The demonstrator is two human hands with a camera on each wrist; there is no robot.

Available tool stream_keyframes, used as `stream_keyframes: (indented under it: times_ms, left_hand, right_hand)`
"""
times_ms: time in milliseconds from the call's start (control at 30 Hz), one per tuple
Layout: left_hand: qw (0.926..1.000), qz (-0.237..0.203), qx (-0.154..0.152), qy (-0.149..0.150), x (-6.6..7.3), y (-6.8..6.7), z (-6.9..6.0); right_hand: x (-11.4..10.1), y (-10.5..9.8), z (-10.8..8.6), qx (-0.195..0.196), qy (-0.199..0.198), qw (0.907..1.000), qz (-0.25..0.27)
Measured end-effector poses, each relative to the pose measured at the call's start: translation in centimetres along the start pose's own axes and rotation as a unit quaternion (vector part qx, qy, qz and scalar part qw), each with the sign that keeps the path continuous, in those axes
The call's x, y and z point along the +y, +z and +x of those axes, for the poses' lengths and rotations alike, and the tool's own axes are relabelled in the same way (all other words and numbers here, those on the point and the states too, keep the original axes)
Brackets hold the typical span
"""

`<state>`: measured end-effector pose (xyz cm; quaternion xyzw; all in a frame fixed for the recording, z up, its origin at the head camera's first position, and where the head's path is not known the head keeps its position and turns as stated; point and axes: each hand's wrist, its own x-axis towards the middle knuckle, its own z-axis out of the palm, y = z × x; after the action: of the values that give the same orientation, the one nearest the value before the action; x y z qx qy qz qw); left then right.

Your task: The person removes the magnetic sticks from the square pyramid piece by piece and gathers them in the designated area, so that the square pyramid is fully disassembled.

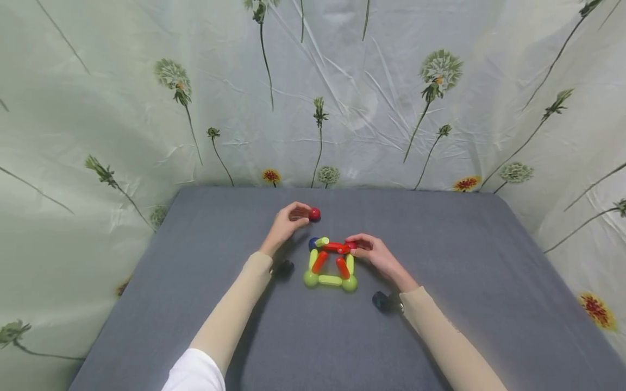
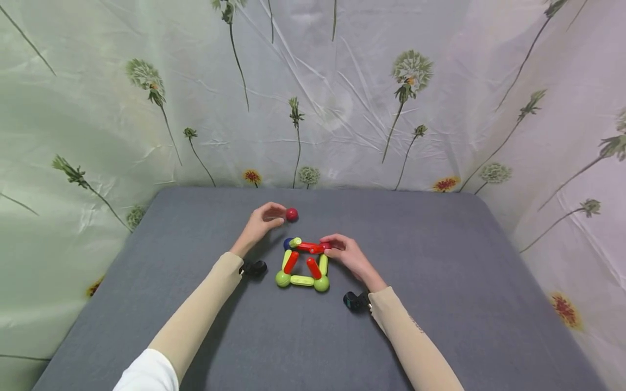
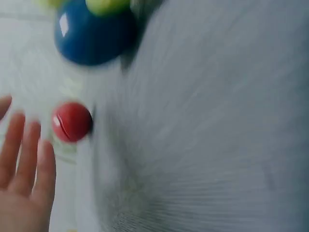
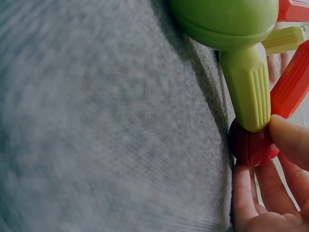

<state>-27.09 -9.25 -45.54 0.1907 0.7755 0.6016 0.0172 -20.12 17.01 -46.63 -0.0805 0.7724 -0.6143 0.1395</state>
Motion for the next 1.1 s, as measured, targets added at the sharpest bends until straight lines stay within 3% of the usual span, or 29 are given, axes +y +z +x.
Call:
stream_keyframes:
  times_ms: [100,167,267,367,500,633,767,900,1100]
  left_hand:
    - [0.9965,-0.036,-0.074,0.019,0.8,0.7,-1.7]
    - [0.9924,-0.027,-0.118,0.022,1.1,1.3,-2.6]
    - [0.9901,0.018,-0.135,0.033,0.9,2.2,-3.0]
    - [0.9900,0.052,-0.121,0.051,0.9,2.7,-3.1]
    - [0.9900,0.060,-0.106,0.071,1.1,3.0,-3.1]
    - [0.9924,0.071,-0.078,0.063,1.3,2.4,-2.9]
    - [0.9926,0.118,-0.017,0.025,0.9,0.5,-2.7]
    - [0.9808,0.190,0.037,-0.024,0.0,-2.5,-1.9]
    - [0.9662,0.238,0.041,-0.090,-1.0,-5.8,-0.8]
  right_hand:
    - [0.0,0.0,-0.1,0.004,0.003,1.0000,0.003]
    - [0.0,-0.1,-0.2,0.005,0.006,0.9999,0.006]
    - [0.0,-0.1,-0.2,0.008,0.010,0.9999,0.009]
    - [0.0,-0.1,-0.1,0.006,0.005,0.9999,0.008]
    - [-0.1,0.0,-0.2,0.004,0.008,0.9999,0.007]
    - [-0.2,0.1,-0.2,0.009,0.014,0.9998,0.007]
    - [-0.3,0.1,-0.2,0.008,0.018,0.9998,0.006]
    - [-0.3,0.1,-0.3,0.004,0.019,0.9998,0.007]
    - [-0.1,0.2,-0.2,0.005,0.018,0.9998,0.011]
